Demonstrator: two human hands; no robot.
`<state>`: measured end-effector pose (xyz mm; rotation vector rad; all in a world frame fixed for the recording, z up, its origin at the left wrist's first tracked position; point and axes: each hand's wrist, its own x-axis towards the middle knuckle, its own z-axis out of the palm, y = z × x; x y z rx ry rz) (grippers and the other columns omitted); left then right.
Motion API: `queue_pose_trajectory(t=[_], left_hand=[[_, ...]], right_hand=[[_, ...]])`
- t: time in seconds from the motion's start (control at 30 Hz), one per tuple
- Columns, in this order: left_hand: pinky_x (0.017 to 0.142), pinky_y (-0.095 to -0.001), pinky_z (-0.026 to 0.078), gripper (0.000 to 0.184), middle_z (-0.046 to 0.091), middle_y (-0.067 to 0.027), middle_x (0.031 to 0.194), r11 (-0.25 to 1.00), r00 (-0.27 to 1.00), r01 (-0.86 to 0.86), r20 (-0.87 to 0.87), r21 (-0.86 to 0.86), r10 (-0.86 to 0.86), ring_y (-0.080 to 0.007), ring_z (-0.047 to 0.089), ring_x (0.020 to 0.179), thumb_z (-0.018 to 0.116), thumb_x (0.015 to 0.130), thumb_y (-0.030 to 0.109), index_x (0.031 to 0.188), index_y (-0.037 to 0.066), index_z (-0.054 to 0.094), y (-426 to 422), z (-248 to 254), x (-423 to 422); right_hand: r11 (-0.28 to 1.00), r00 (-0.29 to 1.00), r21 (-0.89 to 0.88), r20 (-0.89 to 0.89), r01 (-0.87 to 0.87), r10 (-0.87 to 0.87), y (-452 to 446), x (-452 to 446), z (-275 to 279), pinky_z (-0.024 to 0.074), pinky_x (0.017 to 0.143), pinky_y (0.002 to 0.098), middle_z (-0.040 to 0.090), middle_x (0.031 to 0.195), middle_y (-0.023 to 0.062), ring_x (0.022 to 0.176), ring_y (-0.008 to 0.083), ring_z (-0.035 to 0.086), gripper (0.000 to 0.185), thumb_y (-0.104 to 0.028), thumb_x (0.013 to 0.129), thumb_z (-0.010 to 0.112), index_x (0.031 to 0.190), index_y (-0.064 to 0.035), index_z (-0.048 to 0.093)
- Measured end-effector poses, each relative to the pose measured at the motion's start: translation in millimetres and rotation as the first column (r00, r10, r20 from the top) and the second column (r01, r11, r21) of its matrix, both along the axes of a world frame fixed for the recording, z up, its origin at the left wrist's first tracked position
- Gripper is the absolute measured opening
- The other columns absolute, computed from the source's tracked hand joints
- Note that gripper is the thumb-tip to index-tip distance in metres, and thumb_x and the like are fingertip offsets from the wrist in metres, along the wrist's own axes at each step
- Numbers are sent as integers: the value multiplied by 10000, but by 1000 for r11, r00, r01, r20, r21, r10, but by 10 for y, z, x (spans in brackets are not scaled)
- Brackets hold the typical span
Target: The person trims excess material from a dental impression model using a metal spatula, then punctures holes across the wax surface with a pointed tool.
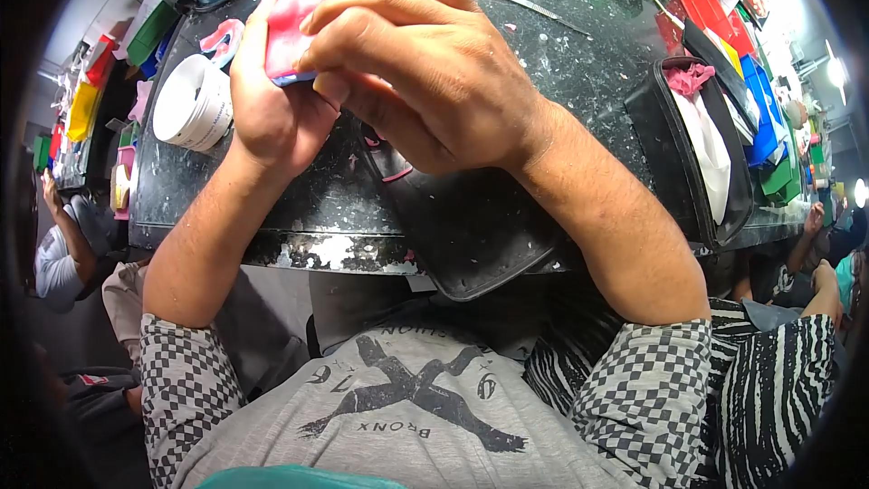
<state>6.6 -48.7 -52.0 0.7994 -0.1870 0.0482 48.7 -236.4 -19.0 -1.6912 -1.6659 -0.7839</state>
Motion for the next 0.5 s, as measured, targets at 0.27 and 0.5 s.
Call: queue_pose_trajectory(t=[0.27,0.5], left_hand=[[846,-458,639,553,690,-160,1139,998,998,31,-46,-47,-33,-291,729,987,320,1091,478,1184,6,592,-52,50,-17],[851,-458,641,591,693,-179,1085,950,975,221,20,-221,-222,-306,728,975,304,1090,492,1214,-23,564,27,22,-9]], right_hand=[[990,997,122,30,-71,68,3,43,24,109,1287,576,766,1168,96,1236,249,675,129,-60,881,725,1007,-89,727],[993,998,97,-9,-62,63,22,69,-47,125,1278,560,756,1197,113,1230,252,680,251,-34,898,701,1146,-65,703]])
